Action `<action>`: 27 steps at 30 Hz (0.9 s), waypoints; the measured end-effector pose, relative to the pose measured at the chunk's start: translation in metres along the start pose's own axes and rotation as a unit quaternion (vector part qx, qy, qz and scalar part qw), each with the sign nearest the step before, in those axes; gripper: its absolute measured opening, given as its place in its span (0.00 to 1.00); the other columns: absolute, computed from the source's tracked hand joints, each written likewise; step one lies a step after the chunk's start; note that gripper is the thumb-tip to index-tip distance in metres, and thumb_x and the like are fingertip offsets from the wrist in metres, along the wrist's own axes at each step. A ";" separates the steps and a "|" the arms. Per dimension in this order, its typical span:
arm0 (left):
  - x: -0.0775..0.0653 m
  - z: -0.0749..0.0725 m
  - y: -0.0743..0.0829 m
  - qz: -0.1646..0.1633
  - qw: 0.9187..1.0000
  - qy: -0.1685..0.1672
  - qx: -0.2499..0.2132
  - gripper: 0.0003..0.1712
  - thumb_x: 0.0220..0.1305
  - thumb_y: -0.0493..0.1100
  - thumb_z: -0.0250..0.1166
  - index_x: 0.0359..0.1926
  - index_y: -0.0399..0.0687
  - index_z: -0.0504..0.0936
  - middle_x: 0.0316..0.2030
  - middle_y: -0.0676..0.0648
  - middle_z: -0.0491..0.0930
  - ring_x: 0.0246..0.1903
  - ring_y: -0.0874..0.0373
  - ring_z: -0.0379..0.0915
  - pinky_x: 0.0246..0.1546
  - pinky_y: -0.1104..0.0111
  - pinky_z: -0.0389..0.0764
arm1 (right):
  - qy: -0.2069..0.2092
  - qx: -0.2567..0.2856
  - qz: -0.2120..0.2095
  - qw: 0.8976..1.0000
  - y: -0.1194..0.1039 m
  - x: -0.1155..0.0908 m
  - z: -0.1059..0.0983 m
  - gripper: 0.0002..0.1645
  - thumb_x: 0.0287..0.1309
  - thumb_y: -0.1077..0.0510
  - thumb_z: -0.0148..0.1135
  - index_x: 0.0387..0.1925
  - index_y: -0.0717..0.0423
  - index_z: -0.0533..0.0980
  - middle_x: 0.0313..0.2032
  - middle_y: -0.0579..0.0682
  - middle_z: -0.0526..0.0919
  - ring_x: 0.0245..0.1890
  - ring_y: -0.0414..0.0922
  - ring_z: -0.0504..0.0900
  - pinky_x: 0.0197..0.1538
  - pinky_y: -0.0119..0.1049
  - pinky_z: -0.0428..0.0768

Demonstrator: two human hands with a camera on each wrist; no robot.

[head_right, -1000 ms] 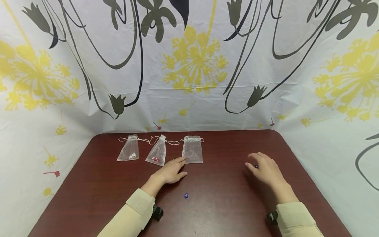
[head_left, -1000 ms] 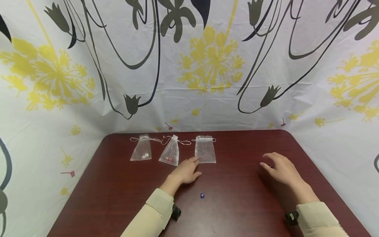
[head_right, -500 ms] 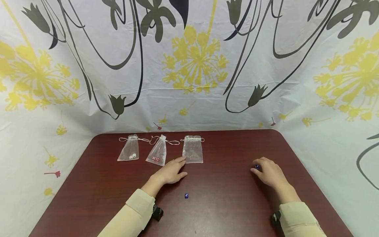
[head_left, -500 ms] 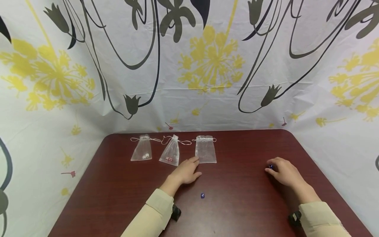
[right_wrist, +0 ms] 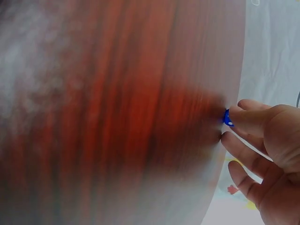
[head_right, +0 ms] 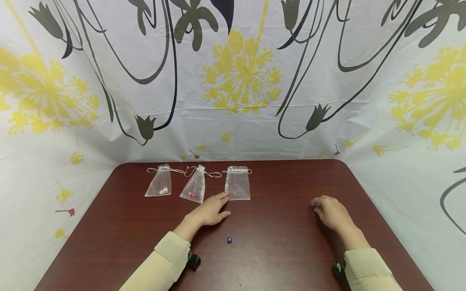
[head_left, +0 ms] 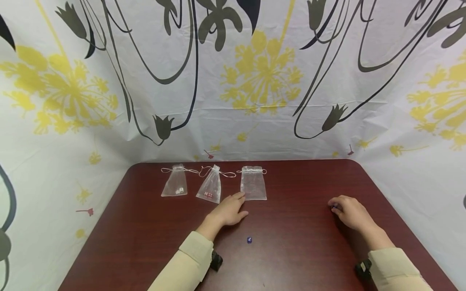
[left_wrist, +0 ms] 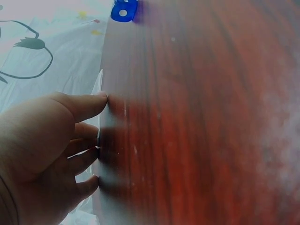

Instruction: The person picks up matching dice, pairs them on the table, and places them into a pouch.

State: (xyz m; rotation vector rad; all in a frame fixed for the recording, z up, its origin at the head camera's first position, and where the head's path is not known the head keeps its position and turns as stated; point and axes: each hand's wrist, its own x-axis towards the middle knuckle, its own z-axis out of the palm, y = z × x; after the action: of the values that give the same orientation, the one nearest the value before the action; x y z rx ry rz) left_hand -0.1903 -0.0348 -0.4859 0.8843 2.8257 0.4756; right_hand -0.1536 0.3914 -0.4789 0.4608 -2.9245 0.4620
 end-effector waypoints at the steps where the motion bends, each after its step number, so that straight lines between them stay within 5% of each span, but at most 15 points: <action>1: 0.000 0.000 0.000 0.000 1.000 0.000 0.000 0.33 0.73 0.52 0.61 0.70 0.34 0.70 0.74 0.40 0.63 0.74 0.48 0.56 0.73 0.53 0.59 | 0.000 0.000 0.001 1.000 0.000 0.000 0.000 0.11 0.56 0.71 0.69 0.42 0.61 0.84 0.38 0.56 0.85 0.38 0.56 0.84 0.39 0.56 0.82; 20: -0.001 -0.002 0.000 -0.002 1.000 -0.005 -0.007 0.34 0.74 0.52 0.60 0.71 0.34 0.69 0.74 0.41 0.63 0.74 0.48 0.55 0.73 0.53 0.58 | 0.083 -0.014 -0.098 0.992 -0.052 0.012 -0.028 0.16 0.50 0.70 0.73 0.41 0.55 0.83 0.37 0.46 0.86 0.37 0.50 0.86 0.37 0.51 0.82; 27: -0.001 -0.001 0.000 -0.004 1.000 -0.005 -0.013 0.34 0.74 0.52 0.60 0.71 0.35 0.69 0.74 0.41 0.63 0.75 0.48 0.55 0.74 0.53 0.57 | 0.081 -0.011 -0.137 0.987 -0.074 0.013 -0.032 0.19 0.47 0.70 0.75 0.41 0.52 0.83 0.37 0.43 0.85 0.36 0.45 0.85 0.37 0.46 0.82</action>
State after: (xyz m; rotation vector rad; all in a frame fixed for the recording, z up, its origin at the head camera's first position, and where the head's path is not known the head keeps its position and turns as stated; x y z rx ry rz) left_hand -0.1901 -0.0361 -0.4847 0.8677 2.8069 0.5044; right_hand -0.1387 0.3313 -0.4260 0.7687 -2.6545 0.4062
